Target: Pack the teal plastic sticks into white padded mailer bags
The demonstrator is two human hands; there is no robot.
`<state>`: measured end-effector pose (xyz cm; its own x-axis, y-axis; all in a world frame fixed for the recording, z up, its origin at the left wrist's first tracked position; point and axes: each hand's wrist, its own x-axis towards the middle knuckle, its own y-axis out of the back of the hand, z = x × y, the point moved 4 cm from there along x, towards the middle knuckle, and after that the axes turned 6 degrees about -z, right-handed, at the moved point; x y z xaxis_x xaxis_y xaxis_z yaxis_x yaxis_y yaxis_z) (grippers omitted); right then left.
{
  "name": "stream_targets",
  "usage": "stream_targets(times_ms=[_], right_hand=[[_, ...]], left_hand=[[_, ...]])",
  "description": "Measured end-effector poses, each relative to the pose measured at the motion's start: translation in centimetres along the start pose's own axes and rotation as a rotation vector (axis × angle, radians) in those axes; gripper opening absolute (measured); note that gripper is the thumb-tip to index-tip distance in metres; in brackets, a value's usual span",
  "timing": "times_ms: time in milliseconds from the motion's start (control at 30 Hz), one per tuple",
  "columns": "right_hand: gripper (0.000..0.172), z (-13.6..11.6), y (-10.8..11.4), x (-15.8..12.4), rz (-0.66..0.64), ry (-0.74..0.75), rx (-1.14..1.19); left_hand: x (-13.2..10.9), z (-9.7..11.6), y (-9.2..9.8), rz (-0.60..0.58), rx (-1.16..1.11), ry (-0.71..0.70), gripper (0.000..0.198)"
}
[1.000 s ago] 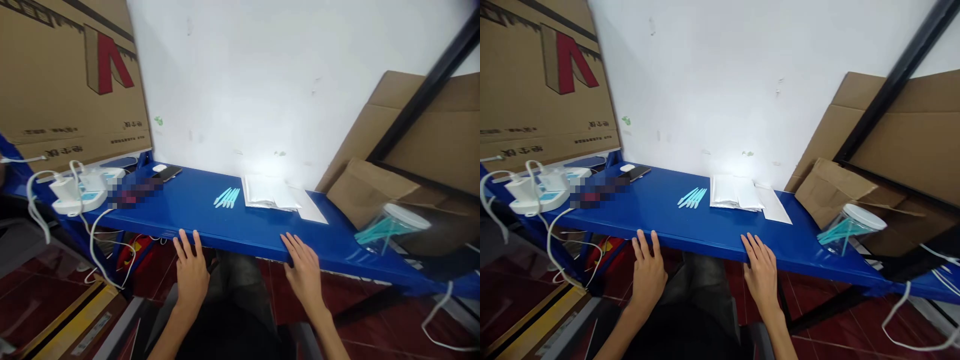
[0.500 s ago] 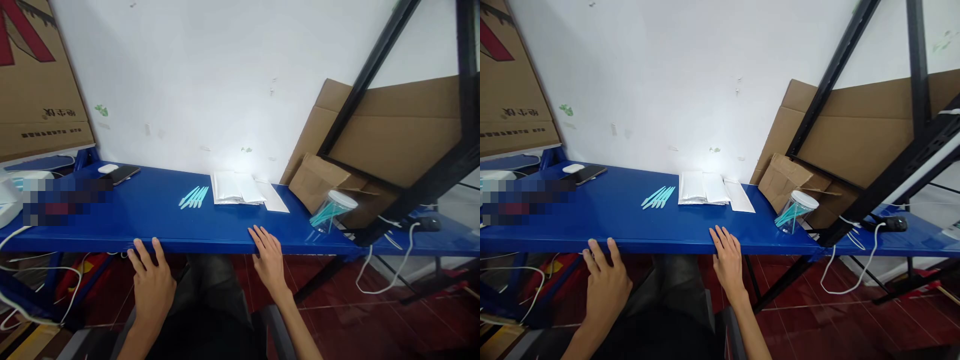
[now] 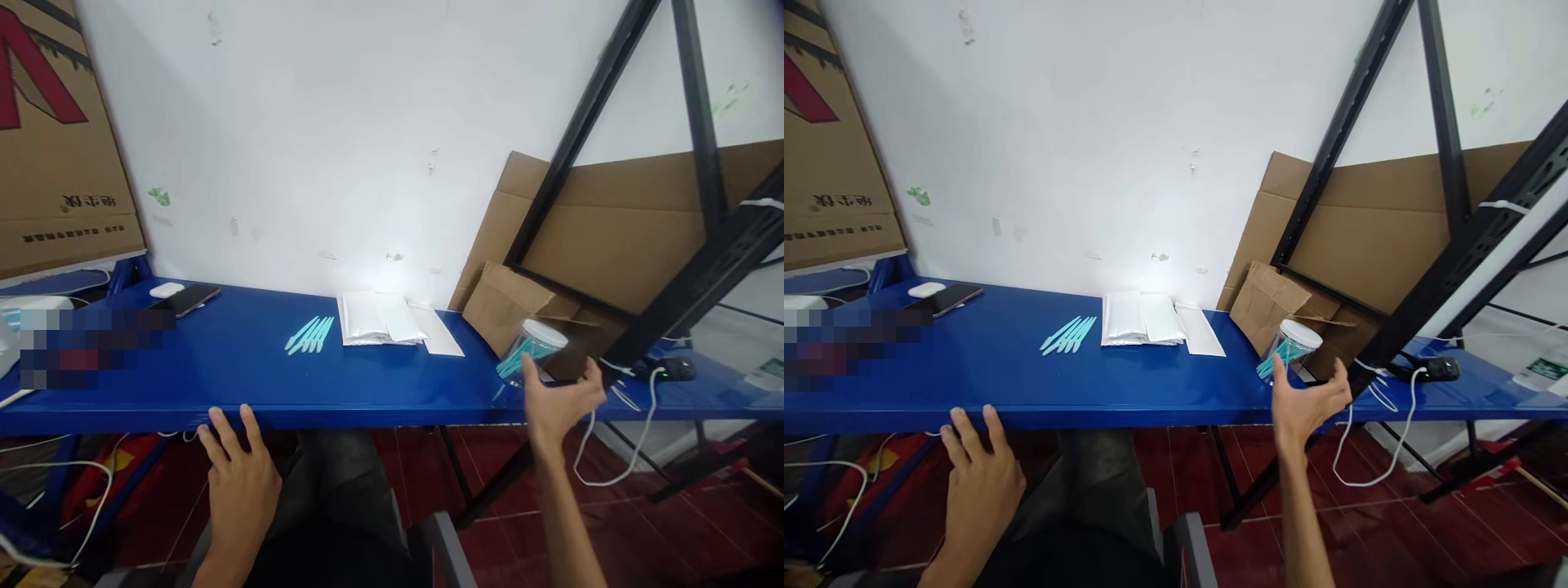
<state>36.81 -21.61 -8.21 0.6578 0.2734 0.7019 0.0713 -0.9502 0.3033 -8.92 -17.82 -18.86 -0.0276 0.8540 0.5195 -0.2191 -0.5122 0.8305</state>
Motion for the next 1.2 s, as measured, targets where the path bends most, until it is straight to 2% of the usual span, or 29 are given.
stream_targets(times_ms=[67, 100, 167, 233, 300, 400, 500, 567, 633, 700, 767, 800, 833, 867, 933, 1000, 1100, 1200], right_hand=[[0.129, 2.5, -0.6, 3.0, -0.063, -0.122, -0.004], [0.131, 3.5, -1.2, 4.1, -0.126, -0.170, 0.003], [0.124, 5.0, -2.7, 5.1, -0.240, -0.227, 0.025], [0.115, 5.6, -3.9, 5.1, -0.289, -0.244, 0.046], [0.111, 5.4, -4.4, 4.4, -0.273, -0.242, 0.061], [0.105, 3.6, -4.0, 2.5, -0.231, -0.229, 0.103], [0.098, 0.6, -2.5, -0.4, -0.302, -0.198, 0.219], [0.082, -1.9, -1.5, -2.8, -0.474, -0.153, 0.354], [0.074, -4.5, -0.7, -5.7, -0.688, -0.114, 0.495], [0.086, -7.2, -0.6, -9.6, -1.117, -0.165, 0.753], [0.102, -9.7, -0.3, -13.5, -1.422, -0.208, 0.939], [0.105, -10.9, -0.2, -15.5, -1.567, -0.199, 1.011], [0.105, -11.7, -0.1, -17.3, -1.673, -0.218, 1.032], [0.106, -12.3, 0.0, -18.9, -1.764, -0.218, 1.030], [0.103, -13.1, 0.0, -21.4, -1.822, -0.257, 0.999], [0.100, -13.7, -0.1, -22.8, -1.820, -0.333, 1.019], [0.094, -15.4, -0.4, -23.6, -1.816, -0.409, 1.201], [0.084, -17.1, -1.0, -23.6, -1.741, -0.287, 1.323]], left_hand=[[0.0, 0.0, 0.0, 0.006, -0.015, 0.003, 0.105], [0.0, 0.1, 0.1, 0.008, -0.021, 0.005, 0.105], [0.0, 0.1, 0.0, 0.008, -0.026, 0.006, 0.102], [0.0, 0.2, -0.2, 0.003, -0.033, 0.011, 0.100], [0.0, 0.2, -0.4, -0.020, -0.056, 0.026, 0.097], [0.2, -0.1, -0.5, -0.126, -0.116, 0.087, 0.087], [0.7, -0.3, 1.1, -0.262, -0.215, 0.118, 0.069], [1.5, 0.5, 3.5, -0.350, -0.354, 0.020, 0.056], [2.6, 2.1, 6.6, -0.452, -0.543, -0.139, 0.058], [4.1, 3.8, 10.3, -0.469, -0.650, -0.255, 0.064], [5.6, 5.6, 14.0, -0.457, -0.682, -0.396, 0.079], [6.0, 6.5, 15.4, -0.521, -0.666, -0.486, 0.088], [6.1, 7.3, 16.3, -0.675, -0.626, -0.570, 0.092], [6.0, 7.8, 17.1, -0.826, -0.593, -0.636, 0.085], [5.7, 8.1, 18.1, -1.034, -0.610, -0.655, 0.060], [5.4, 7.7, 18.4, -1.121, -0.662, -0.624, 0.047], [5.2, 6.5, 17.3, -1.130, -0.706, -0.567, 0.057], [5.4, 5.9, 15.1, -1.069, -0.706, -0.543, 0.052]])
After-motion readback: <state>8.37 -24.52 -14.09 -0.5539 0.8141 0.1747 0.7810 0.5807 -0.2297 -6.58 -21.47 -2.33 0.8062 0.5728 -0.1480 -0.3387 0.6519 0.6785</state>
